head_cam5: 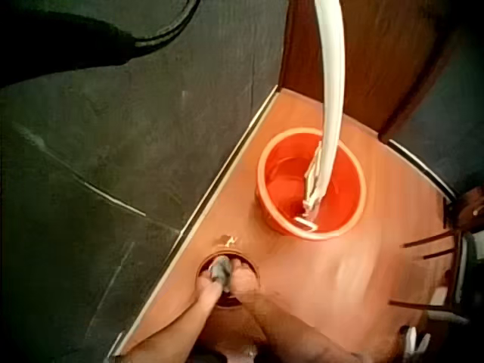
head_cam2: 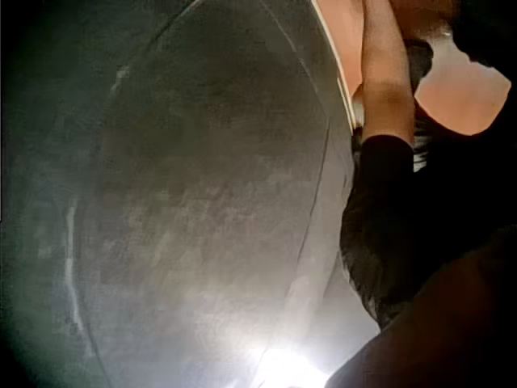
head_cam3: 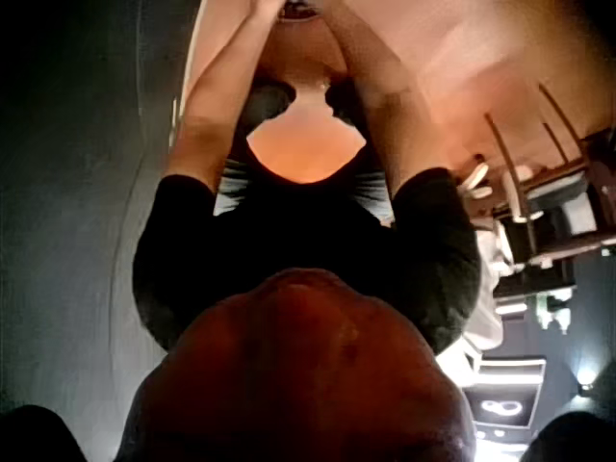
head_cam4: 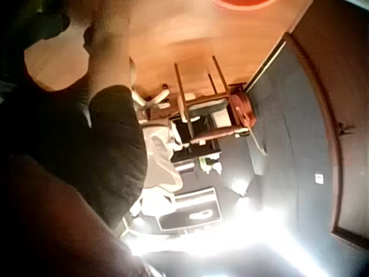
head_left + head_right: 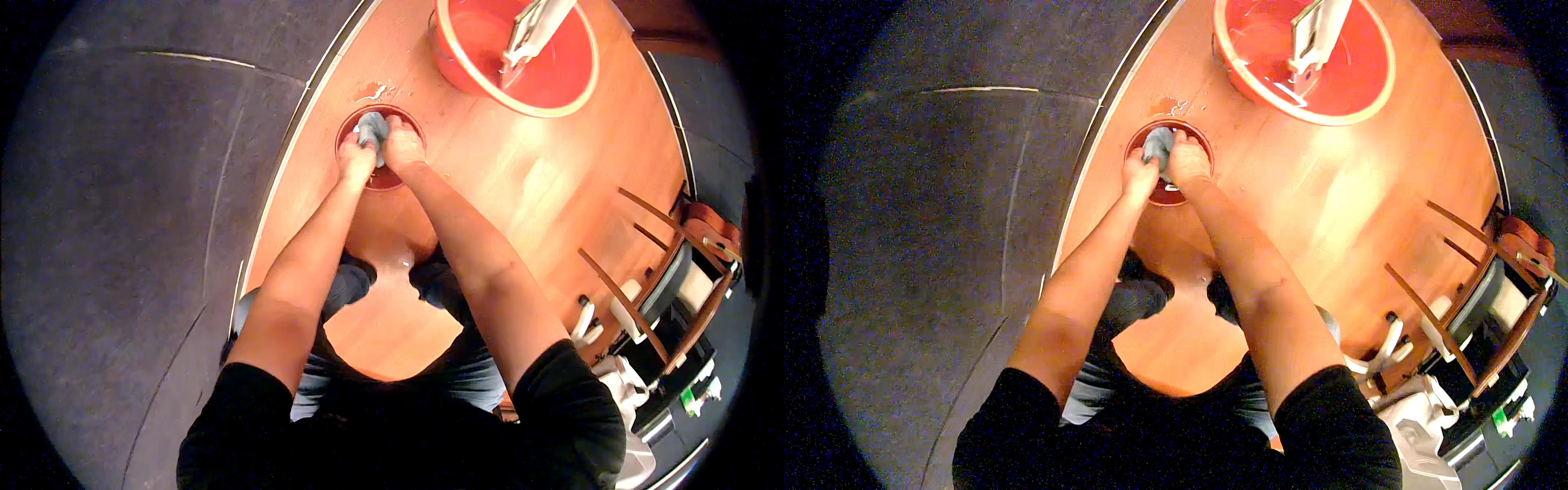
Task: The person wrings a cloth in a small red bucket of water and then uses it to wipe a microphone pop filter, a headphone set, and a microphone stand on a desk.
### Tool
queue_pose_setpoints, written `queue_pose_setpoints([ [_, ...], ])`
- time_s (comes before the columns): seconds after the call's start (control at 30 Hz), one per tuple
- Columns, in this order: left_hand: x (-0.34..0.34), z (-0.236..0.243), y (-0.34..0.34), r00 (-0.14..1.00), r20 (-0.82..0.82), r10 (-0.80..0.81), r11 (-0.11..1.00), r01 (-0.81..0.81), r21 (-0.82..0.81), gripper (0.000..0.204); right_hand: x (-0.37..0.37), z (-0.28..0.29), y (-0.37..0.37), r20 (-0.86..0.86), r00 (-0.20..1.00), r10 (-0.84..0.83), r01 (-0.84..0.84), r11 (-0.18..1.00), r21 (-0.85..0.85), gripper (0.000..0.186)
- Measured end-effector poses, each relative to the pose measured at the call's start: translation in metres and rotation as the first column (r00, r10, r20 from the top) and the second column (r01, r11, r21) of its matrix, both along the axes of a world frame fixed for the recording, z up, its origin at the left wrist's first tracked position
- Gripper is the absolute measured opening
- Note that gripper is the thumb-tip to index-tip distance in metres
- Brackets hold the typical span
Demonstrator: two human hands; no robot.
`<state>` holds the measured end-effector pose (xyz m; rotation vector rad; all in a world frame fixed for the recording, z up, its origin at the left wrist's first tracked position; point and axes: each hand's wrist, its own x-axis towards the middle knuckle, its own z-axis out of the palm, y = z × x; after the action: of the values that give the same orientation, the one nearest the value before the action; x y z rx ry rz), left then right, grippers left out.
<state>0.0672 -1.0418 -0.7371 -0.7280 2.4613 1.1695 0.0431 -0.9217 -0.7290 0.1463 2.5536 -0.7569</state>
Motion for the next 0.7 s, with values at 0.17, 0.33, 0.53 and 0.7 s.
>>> queue_pose_setpoints([
  [0.17, -0.022, -0.061, 0.029, 0.908, 0.059, 0.414, 0.882, -0.416, 0.221, 0.031, -0.013, -0.056, -0.015, -0.077, 0.98, 0.184, -0.156, 0.947, 0.281, 0.029],
  [0.33, -0.016, -0.113, 0.013, 0.707, 0.348, 0.616, 0.602, -0.707, 0.37, 0.037, -0.011, -0.068, -0.035, 0.099, 0.995, 0.004, -0.03, 0.964, 0.263, 0.031],
  [0.53, -0.028, -0.136, 0.022, 0.82, 0.503, 0.271, 0.074, -0.539, 0.839, 0.033, -0.004, -0.067, -0.008, 0.082, 0.914, -0.397, 0.404, 0.908, -0.111, 0.031],
  [0.7, -0.026, -0.116, -0.023, 0.814, 0.537, -0.222, 0.074, -0.535, 0.841, 0.042, 0.035, -0.027, -0.045, 0.093, 0.746, -0.659, 0.66, 0.713, -0.239, 0.035],
])
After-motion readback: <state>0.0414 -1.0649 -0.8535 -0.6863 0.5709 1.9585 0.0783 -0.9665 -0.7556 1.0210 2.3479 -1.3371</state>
